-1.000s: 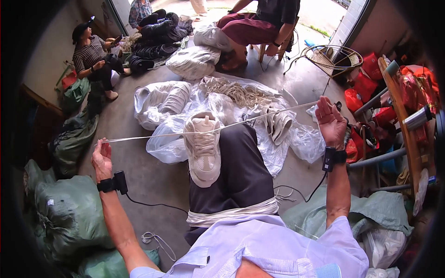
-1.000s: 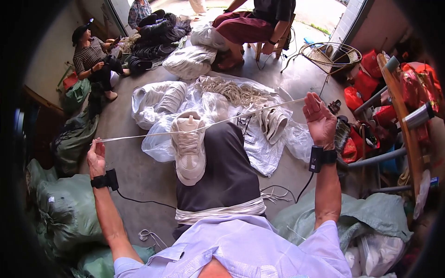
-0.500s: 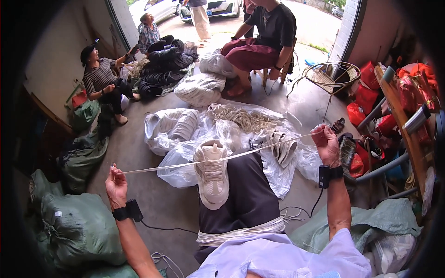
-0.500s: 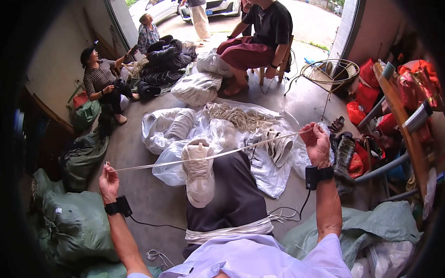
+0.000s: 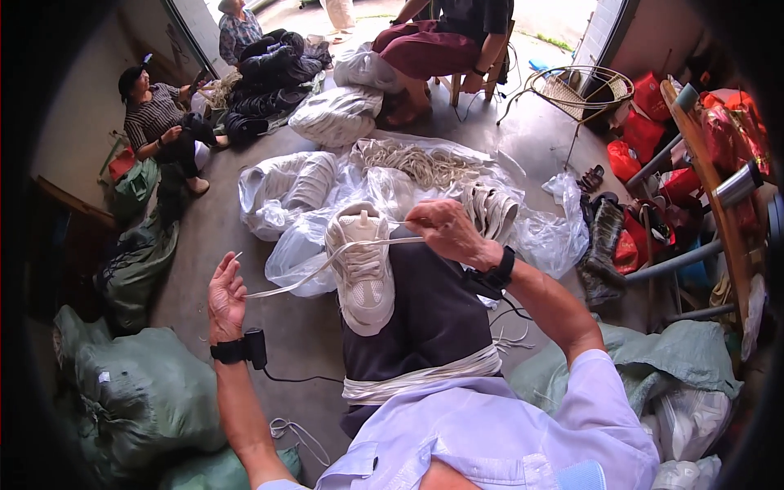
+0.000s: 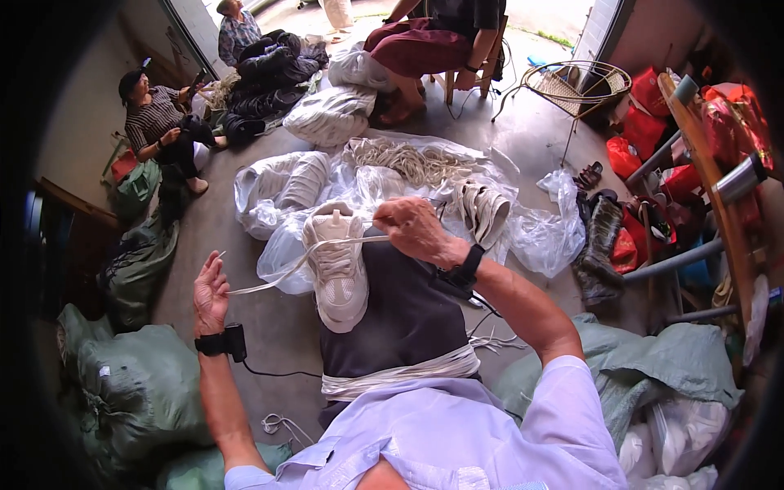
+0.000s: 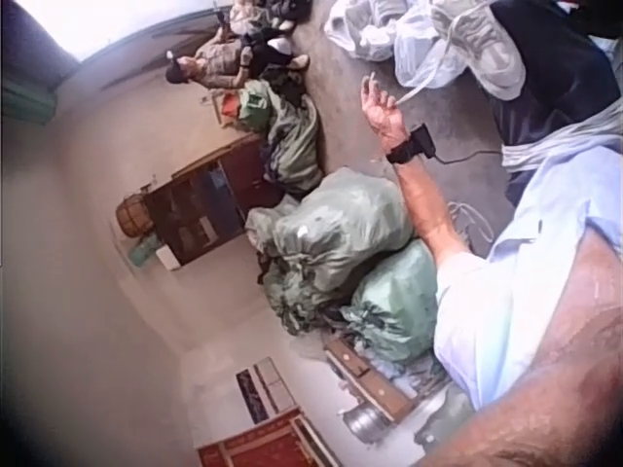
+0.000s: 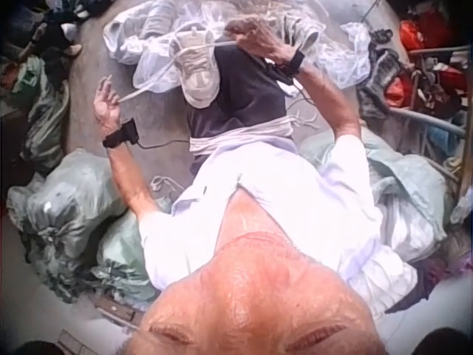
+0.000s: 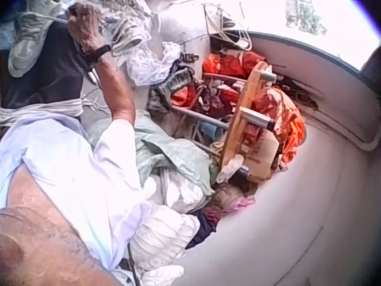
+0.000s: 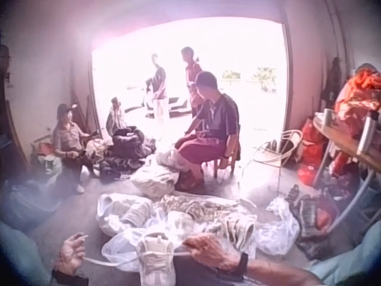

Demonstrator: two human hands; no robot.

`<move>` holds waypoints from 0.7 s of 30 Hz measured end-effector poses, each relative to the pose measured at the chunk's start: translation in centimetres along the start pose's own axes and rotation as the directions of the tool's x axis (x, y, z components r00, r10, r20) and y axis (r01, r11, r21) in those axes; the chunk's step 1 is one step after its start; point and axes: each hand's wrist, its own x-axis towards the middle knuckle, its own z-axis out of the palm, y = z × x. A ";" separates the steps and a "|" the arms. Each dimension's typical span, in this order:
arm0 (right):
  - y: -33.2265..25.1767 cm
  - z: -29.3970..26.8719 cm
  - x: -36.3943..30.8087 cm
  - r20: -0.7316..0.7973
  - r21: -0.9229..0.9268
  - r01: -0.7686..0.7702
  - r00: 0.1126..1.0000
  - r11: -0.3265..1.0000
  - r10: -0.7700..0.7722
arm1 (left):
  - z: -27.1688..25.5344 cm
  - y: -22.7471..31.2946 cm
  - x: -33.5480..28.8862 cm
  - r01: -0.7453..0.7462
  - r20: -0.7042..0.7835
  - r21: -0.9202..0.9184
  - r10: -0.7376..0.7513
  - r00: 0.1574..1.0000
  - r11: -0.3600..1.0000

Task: Insert and thread laces into a pair of athletic shoes.

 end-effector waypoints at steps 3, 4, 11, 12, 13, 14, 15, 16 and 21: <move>-0.3 2.0 0.7 0.077 -0.070 0.074 0.995 0.995 -0.069 | 3.2 -1.8 -0.4 -0.018 0.027 0.192 0.013 1.000 0.981; -0.4 2.5 0.8 0.098 -0.095 0.090 0.992 0.991 -0.080 | 4.1 -2.3 -0.5 -0.027 0.046 0.241 0.017 0.999 0.970; 0.0 3.3 0.5 0.247 -0.147 0.121 0.966 0.982 -0.081 | 8.7 -6.3 -0.7 -0.113 0.146 0.480 0.048 0.988 0.870; 0.1 3.3 0.5 0.265 -0.135 0.119 0.961 0.984 -0.080 | 9.2 -6.7 -0.8 -0.112 0.142 0.515 0.044 0.989 0.850; 0.2 3.3 0.6 0.272 -0.127 0.134 0.958 0.983 -0.095 | 9.7 -7.1 -0.9 -0.151 0.170 0.512 0.072 0.983 0.845; 0.3 3.4 0.8 0.274 -0.121 0.161 0.954 0.979 -0.122 | 10.3 -7.4 -0.9 -0.184 0.189 0.538 0.095 0.977 0.823; 0.3 3.5 0.8 0.258 -0.088 0.127 0.961 0.988 -0.101 | 10.7 -7.7 -1.0 -0.210 0.201 0.562 0.115 0.973 0.800; 0.2 3.6 1.0 0.234 -0.056 0.102 0.968 0.993 -0.086 | 11.1 -8.0 -1.1 -0.212 0.189 0.598 0.121 0.975 0.773; -0.1 4.1 1.8 0.238 0.055 0.005 0.971 0.998 -0.017 | 12.6 -8.9 -1.7 -0.376 0.310 0.619 0.226 0.924 0.690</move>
